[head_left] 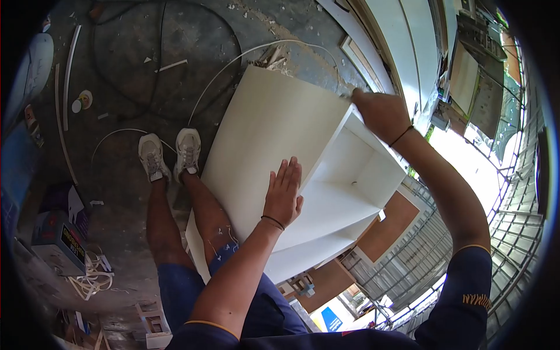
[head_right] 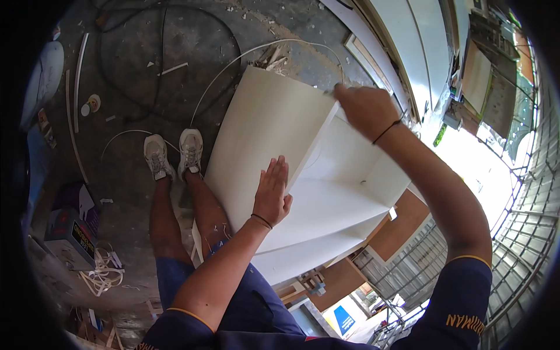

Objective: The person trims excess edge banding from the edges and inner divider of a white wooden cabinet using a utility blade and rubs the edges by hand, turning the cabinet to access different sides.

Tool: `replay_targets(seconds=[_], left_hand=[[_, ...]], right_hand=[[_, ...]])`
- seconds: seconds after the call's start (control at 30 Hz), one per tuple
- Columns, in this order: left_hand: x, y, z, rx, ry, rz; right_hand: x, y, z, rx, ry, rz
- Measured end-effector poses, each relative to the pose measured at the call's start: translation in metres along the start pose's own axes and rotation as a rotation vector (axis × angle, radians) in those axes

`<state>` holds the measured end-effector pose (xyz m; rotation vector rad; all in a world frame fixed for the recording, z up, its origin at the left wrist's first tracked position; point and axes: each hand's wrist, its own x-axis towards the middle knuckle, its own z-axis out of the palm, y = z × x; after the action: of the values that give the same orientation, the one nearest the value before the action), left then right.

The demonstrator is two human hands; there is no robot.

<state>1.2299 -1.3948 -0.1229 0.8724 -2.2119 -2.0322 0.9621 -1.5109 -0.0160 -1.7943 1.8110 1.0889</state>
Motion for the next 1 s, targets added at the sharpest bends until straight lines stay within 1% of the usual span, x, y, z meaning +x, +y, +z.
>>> replay_targets(seconds=[0.03, 0.07, 0.13, 0.2, 0.23, 0.27, 0.33, 0.37, 0.4, 0.47, 0.5, 0.53, 0.57, 0.6, 0.67, 0.7, 0.73, 0.8, 0.87, 0.9, 0.93, 1.0], left_hand=[[-0.003, 0.001, -0.002, -0.004, -0.017, -0.005], [-0.002, 0.001, -0.004, -0.005, -0.023, 0.0], [0.001, -0.001, -0.002, 0.012, -0.013, 0.013], [-0.001, -0.001, 0.001, 0.018, -0.018, 0.001], [-0.001, 0.001, 0.0, 0.005, -0.019, -0.001], [-0.002, 0.001, -0.003, -0.003, -0.022, 0.0], [0.006, -0.004, -0.003, 0.003, 0.009, 0.0], [-0.002, -0.001, 0.0, -0.005, -0.009, 0.002], [-0.01, 0.003, 0.0, -0.006, -0.027, -0.001], [-0.001, -0.001, -0.001, -0.003, -0.009, 0.008], [-0.001, -0.002, 0.001, 0.021, -0.003, 0.017], [-0.002, -0.001, 0.001, 0.019, -0.012, 0.016], [-0.002, -0.001, 0.001, 0.017, -0.011, 0.016], [-0.002, -0.002, 0.0, 0.019, -0.007, 0.017], [0.004, -0.007, -0.001, 0.027, 0.022, 0.024], [-0.002, -0.003, 0.002, 0.014, 0.012, 0.028], [-0.012, 0.002, 0.003, 0.003, -0.012, 0.018], [-0.001, 0.0, -0.002, 0.011, -0.011, 0.008], [-0.002, -0.003, 0.001, 0.033, -0.003, 0.022], [-0.003, -0.001, 0.001, 0.031, -0.01, 0.015], [-0.002, -0.001, 0.0, 0.032, -0.009, 0.011], [-0.002, -0.002, -0.001, 0.009, -0.003, 0.017]], right_hand=[[-0.009, -0.017, 0.004, 0.109, 0.024, -0.119], [-0.015, -0.03, 0.002, 0.033, -0.153, -0.128], [-0.015, -0.009, 0.015, 0.057, 0.017, -0.179], [0.001, 0.021, 0.02, -0.043, 0.0, 0.052], [0.009, 0.03, 0.013, -0.097, -0.094, 0.231], [0.004, 0.04, 0.019, -0.045, 0.018, 0.161], [-0.014, 0.0, 0.018, 0.042, 0.091, 0.031], [-0.021, -0.015, 0.021, 0.133, 0.11, -0.128], [-0.027, -0.026, 0.023, 0.123, 0.024, -0.15], [-0.017, -0.013, 0.024, 0.106, 0.094, -0.155], [-0.007, -0.006, 0.018, 0.083, 0.098, -0.111], [0.0, 0.003, 0.014, 0.065, 0.089, -0.059], [0.011, 0.016, 0.018, -0.098, 0.024, 0.083], [0.018, 0.024, 0.01, -0.039, 0.004, 0.161], [0.006, 0.009, 0.004, 0.021, 0.066, -0.007], [-0.002, -0.007, 0.001, 0.111, 0.1, -0.128], [-0.008, -0.02, 0.001, 0.07, -0.046, -0.155], [-0.01, -0.021, 0.004, 0.027, -0.009, -0.168], [0.004, -0.008, -0.003, 0.0, -0.127, -0.017], [0.008, -0.006, -0.003, -0.043, -0.098, -0.008], [0.006, -0.01, -0.006, -0.041, -0.105, -0.004], [0.009, -0.016, -0.012, -0.006, -0.04, -0.041]])
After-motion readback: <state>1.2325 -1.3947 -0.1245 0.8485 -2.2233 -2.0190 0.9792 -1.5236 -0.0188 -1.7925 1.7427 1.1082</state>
